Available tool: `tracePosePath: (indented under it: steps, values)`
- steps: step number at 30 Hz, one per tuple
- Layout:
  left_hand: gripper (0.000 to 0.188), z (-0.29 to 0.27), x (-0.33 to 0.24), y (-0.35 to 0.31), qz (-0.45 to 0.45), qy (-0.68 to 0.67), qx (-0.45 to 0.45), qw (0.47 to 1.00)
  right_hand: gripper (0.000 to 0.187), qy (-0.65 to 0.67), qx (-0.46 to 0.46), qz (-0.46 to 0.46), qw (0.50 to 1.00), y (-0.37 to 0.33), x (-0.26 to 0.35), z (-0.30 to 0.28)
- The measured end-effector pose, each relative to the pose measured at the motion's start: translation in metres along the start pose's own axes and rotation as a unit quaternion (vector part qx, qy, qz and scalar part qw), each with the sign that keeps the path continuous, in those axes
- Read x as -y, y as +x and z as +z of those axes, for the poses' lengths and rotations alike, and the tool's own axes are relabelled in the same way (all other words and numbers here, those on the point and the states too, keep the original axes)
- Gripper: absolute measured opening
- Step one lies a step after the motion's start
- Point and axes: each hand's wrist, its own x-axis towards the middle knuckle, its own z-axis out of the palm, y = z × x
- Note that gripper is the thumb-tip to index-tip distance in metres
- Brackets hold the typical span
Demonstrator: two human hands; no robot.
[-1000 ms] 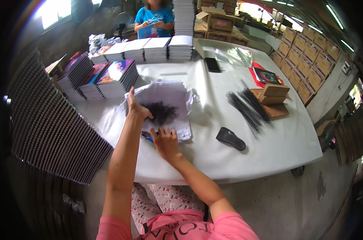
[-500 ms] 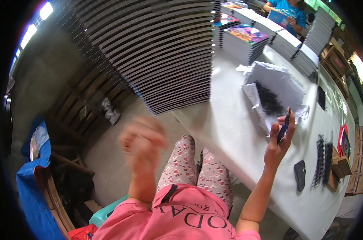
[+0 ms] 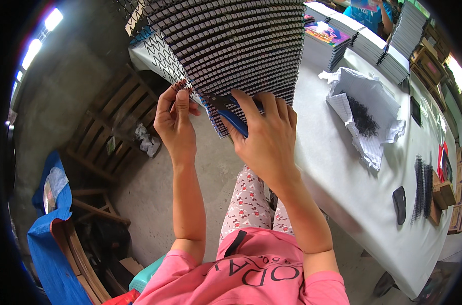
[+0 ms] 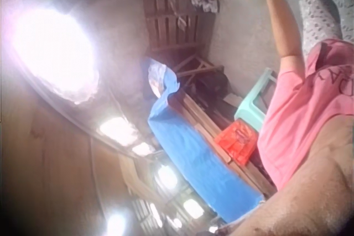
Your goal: The person using a pair of pliers to cut and bend the ends of the wire spirals on a large stack of notebooks.
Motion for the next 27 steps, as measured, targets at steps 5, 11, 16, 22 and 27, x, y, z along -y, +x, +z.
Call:
tracePosePath:
  steps: [5, 11, 16, 22, 27]
  values:
    - [0.026, 0.005, -0.004, 0.000, -0.023, -0.011, -0.012, 1.000, 0.039, -0.018, 0.006, 0.007, 1.000, 0.004, 0.005, 0.012]
    - [0.024, 0.008, 0.001, -0.002, 0.024, 0.031, -0.031, 0.999, 0.034, 0.014, 0.025, 0.009, 1.000, 0.009, 0.010, 0.011]
    - [0.024, 0.018, 0.004, -0.002, 0.046, 0.053, -0.067, 0.995, 0.034, 0.103, 0.081, 0.069, 0.989, 0.007, -0.002, 0.017]
    - [0.024, 0.007, 0.001, 0.001, 0.038, 0.072, -0.032, 0.996, 0.038, -0.008, -0.009, -0.013, 1.000, 0.010, 0.002, -0.004]
    - [0.021, 0.005, 0.001, 0.001, 0.027, 0.041, -0.029, 0.998, 0.038, -0.044, -0.035, -0.022, 0.998, 0.015, 0.009, 0.006]
